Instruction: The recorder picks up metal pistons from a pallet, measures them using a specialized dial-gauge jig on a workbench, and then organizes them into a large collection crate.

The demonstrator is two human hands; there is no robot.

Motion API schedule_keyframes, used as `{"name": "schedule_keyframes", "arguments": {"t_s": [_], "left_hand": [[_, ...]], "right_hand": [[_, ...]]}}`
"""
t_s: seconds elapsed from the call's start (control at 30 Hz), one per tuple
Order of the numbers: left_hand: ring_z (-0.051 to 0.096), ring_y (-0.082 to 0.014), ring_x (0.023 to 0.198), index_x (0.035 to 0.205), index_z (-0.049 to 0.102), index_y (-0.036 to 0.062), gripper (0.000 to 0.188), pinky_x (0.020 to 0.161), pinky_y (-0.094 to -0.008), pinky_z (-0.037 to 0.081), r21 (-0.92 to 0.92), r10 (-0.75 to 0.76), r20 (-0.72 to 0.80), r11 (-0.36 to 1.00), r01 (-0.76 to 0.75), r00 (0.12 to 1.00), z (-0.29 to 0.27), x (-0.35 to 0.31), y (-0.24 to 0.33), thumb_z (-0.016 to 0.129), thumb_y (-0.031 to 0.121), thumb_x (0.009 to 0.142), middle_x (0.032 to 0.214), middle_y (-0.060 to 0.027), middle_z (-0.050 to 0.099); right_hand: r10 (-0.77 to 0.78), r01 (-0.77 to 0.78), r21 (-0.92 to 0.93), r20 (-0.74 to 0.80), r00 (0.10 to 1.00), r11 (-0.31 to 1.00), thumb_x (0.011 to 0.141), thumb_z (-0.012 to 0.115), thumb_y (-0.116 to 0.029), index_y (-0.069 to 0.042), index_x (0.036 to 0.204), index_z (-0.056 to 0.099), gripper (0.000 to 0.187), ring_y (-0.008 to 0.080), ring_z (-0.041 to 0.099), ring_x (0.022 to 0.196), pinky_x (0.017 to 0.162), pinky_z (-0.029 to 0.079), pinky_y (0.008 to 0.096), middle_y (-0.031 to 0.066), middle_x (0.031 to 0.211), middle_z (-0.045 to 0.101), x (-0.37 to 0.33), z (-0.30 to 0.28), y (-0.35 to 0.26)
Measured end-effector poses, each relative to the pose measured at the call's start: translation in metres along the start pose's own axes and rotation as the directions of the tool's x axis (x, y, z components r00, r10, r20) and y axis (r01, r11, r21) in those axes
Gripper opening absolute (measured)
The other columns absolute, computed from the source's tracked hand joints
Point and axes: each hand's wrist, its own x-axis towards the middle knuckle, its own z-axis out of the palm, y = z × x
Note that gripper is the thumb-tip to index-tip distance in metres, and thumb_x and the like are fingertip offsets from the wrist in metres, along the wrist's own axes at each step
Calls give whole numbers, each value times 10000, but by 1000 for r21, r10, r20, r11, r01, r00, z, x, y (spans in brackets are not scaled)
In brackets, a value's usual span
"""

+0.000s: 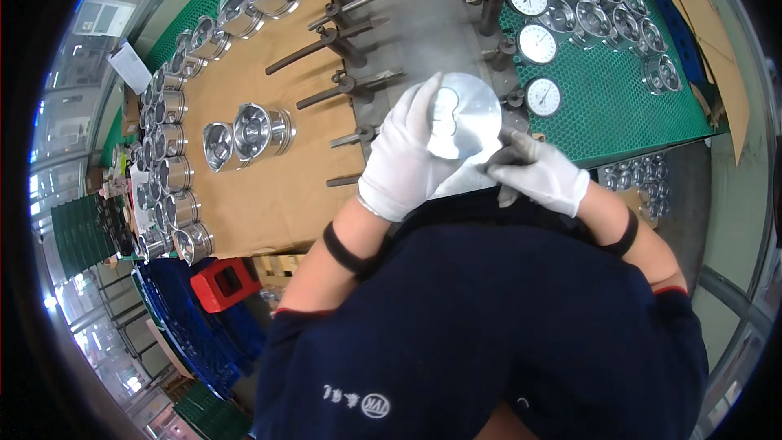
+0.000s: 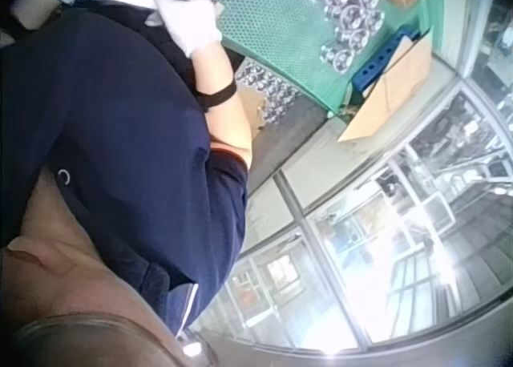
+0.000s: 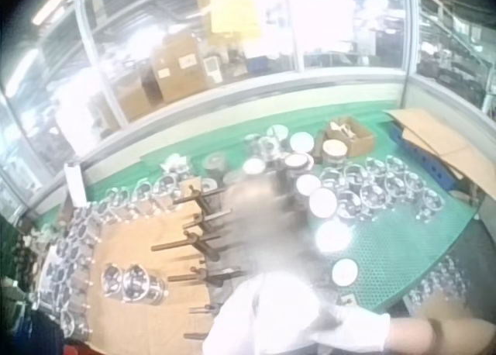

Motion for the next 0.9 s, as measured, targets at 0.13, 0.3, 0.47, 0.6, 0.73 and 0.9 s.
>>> {"name": "schedule_keyframes", "arguments": {"t_s": [0.13,0.3,0.47,0.6,0.73,0.9], "left_hand": [[535,-367,1214,1431,367,25,979,1006,-430,468,-72,-2,1,997,2,1000,2,7,-6,904,271,650,1330,-193,528],[571,-352,1195,1420,373,32,967,993,-419,491,-85,-62,-6,994,62,998,4,7,-7,912,272,653,1331,-202,530],[583,-347,1185,1420,369,33,964,990,-419,497,-53,-33,-42,998,31,999,5,7,-8,911,277,661,1316,-210,539],[591,-344,1175,1422,362,30,969,984,-416,501,-31,-19,-69,999,17,997,8,8,-8,910,280,663,1313,-216,541],[602,-346,1156,1426,350,29,988,970,-417,508,-42,-12,-75,999,9,997,11,7,-6,914,290,658,1312,-218,544],[576,-344,1142,1296,494,14,724,965,-427,489,-18,-37,13,999,37,999,3,7,-5,845,170,682,1211,-205,574]], "right_hand": [[-24,23,-27,-27,999,999,866,666,-187,-21,1545,176,854,177,665,783,732,565,304,127,1024,688,3,6,1],[-72,66,-128,-41,997,990,892,637,-144,-19,1546,134,835,180,658,748,686,559,292,139,1047,671,8,7,5],[-51,49,-72,-20,999,996,919,607,-90,-20,1545,94,813,164,653,633,567,584,281,152,1086,647,12,7,5],[-44,38,-115,-43,998,993,869,665,-210,-43,1556,153,873,208,666,897,839,523,309,129,1000,710,9,6,1],[-42,33,-177,-49,998,984,861,675,-237,-31,1555,141,899,216,672,902,820,532,312,139,1001,711,9,3,1],[24,-33,-329,-31,999,944,844,707,-166,-31,1547,149,908,169,691,829,732,567,289,126,1105,680,-7,2,-18]]}}
